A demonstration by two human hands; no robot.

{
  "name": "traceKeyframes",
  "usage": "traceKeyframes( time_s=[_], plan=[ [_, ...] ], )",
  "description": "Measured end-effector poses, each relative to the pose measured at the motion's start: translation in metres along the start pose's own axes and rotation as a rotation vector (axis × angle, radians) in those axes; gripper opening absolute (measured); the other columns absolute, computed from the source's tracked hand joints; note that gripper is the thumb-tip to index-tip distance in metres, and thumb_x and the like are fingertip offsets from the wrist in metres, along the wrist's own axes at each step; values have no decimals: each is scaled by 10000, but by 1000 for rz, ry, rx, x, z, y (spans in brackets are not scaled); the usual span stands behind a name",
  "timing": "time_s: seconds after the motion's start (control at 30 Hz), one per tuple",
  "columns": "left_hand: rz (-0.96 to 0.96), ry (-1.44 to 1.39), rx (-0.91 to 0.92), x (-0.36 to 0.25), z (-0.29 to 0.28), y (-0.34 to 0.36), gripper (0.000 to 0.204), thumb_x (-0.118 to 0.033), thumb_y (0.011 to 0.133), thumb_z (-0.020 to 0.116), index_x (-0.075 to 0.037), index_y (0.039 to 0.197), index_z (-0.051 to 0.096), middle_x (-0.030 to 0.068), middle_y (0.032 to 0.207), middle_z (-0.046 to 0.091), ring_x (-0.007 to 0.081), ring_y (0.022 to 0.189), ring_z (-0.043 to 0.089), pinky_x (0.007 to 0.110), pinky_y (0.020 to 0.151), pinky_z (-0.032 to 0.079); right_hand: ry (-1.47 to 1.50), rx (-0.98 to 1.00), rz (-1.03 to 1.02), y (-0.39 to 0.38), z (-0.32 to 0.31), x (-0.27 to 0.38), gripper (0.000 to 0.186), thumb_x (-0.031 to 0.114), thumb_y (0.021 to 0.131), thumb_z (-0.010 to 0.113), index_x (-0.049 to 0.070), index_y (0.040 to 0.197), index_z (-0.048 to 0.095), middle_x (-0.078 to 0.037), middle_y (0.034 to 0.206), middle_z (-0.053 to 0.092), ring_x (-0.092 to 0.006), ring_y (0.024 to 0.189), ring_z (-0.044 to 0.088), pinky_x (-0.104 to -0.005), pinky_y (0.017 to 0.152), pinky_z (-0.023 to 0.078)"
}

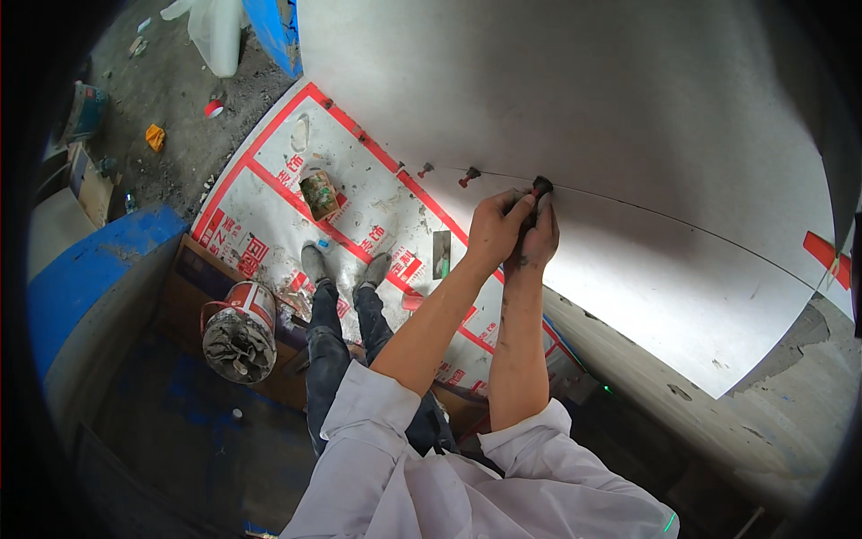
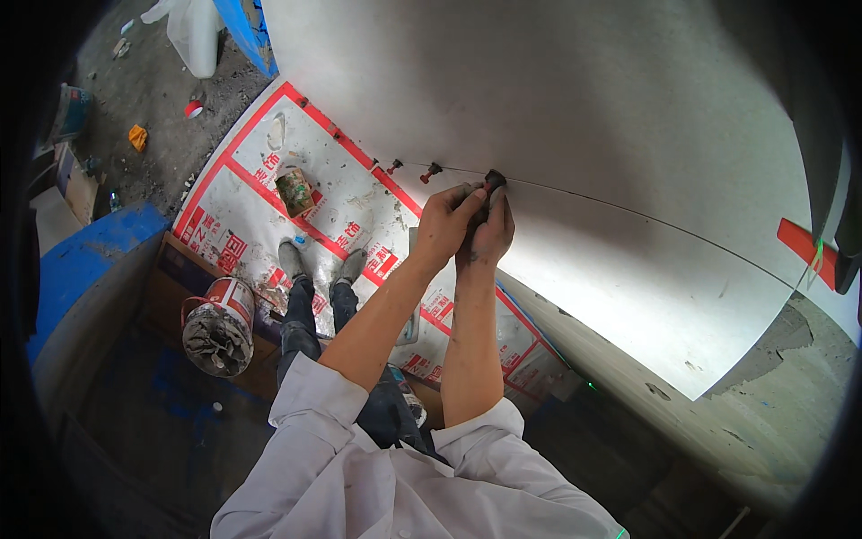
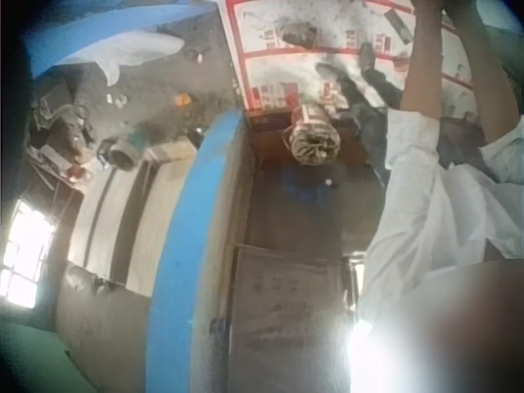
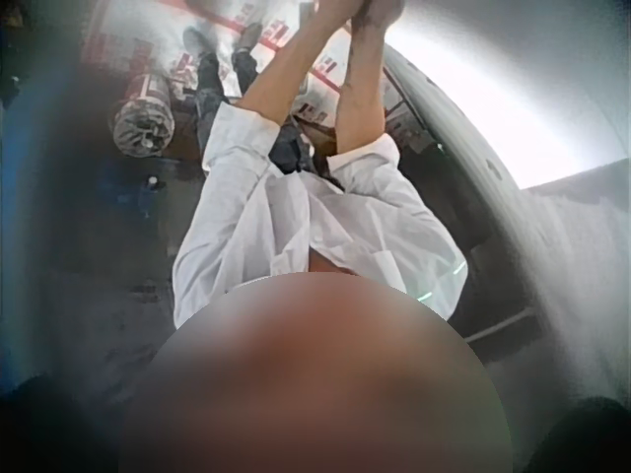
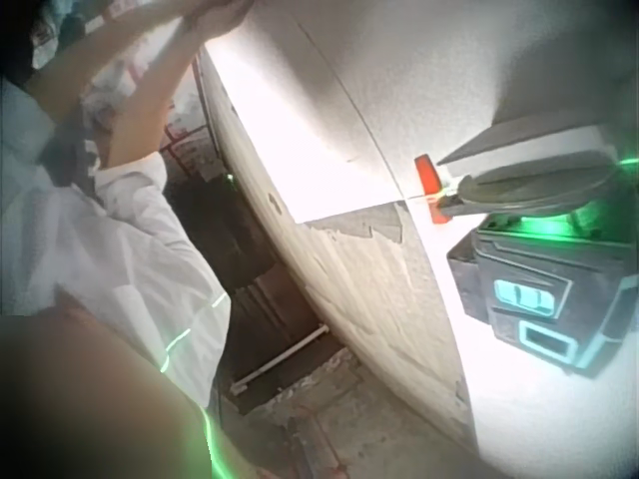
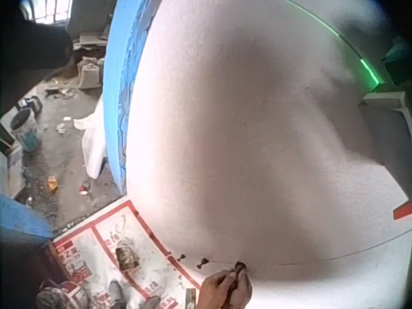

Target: The recorder is applying tiles to a wall, using a laser level and tile spacers.

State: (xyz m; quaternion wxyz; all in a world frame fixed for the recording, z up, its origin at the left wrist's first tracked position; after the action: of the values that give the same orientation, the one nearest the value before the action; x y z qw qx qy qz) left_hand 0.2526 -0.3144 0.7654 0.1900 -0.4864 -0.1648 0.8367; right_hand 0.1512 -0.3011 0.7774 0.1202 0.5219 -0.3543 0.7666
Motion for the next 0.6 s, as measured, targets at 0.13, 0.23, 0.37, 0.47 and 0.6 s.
traceKeyframes(
  time_s=[0.13, 0.23, 0.37, 0.47, 0.6],
  plan=[
    [38, 214, 30, -6, -4, 2, 343, -308, 1085, 687, 2, 1187, 793, 139, 978, 805, 171, 875, 736, 347, 815, 565, -84, 94, -46, -3, -4, -1, 339, 269, 1163, 591, -11, 1316, 705, -86, 1150, 746, -195, 1046, 715, -337, 942, 580],
    [235, 463, -46, -32, -15, 9, 357, -328, 1069, 696, -7, 1183, 802, 184, 1037, 794, 279, 935, 767, 402, 836, 581, -247, 153, -77, -7, -3, 4, 344, 287, 1163, 598, -19, 1272, 713, -79, 1117, 755, -183, 1009, 717, -341, 928, 579],
    [368, 780, 51, -55, 2, 33, 393, -370, 1027, 731, -5, 1151, 809, 188, 976, 780, 312, 891, 782, 434, 807, 592, -550, 179, -216, -7, -4, 18, 354, 292, 1147, 609, -35, 1077, 725, -89, 934, 766, -173, 824, 712, -348, 765, 557],
    [178, 883, 255, -59, 28, 43, 397, -397, 980, 749, -29, 1110, 823, 187, 848, 782, 355, 805, 782, 481, 746, 592, -769, 151, -348, -5, -7, 25, 366, 290, 1115, 620, -23, 947, 708, -115, 740, 710, -169, 688, 662, -374, 655, 526],
    [188, 1150, 210, -69, 30, 51, 383, -431, 911, 771, -55, 941, 836, 196, 821, 777, 407, 824, 769, 498, 756, 606, -820, 173, -375, -3, -7, 14, 269, 248, 1070, 652, 7, 979, 728, -156, 767, 734, -244, 691, 717, -413, 665, 546]
  ],
)
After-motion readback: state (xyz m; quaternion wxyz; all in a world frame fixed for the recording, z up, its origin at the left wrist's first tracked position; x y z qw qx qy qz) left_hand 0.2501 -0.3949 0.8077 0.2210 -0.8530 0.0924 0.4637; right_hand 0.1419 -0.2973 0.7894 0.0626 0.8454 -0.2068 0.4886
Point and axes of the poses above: each hand's wrist, its own y-axis towards the middle knuckle, its own z-axis out of the palm, x = y × z, the point moved 4 cm from there along y, towards the middle knuckle
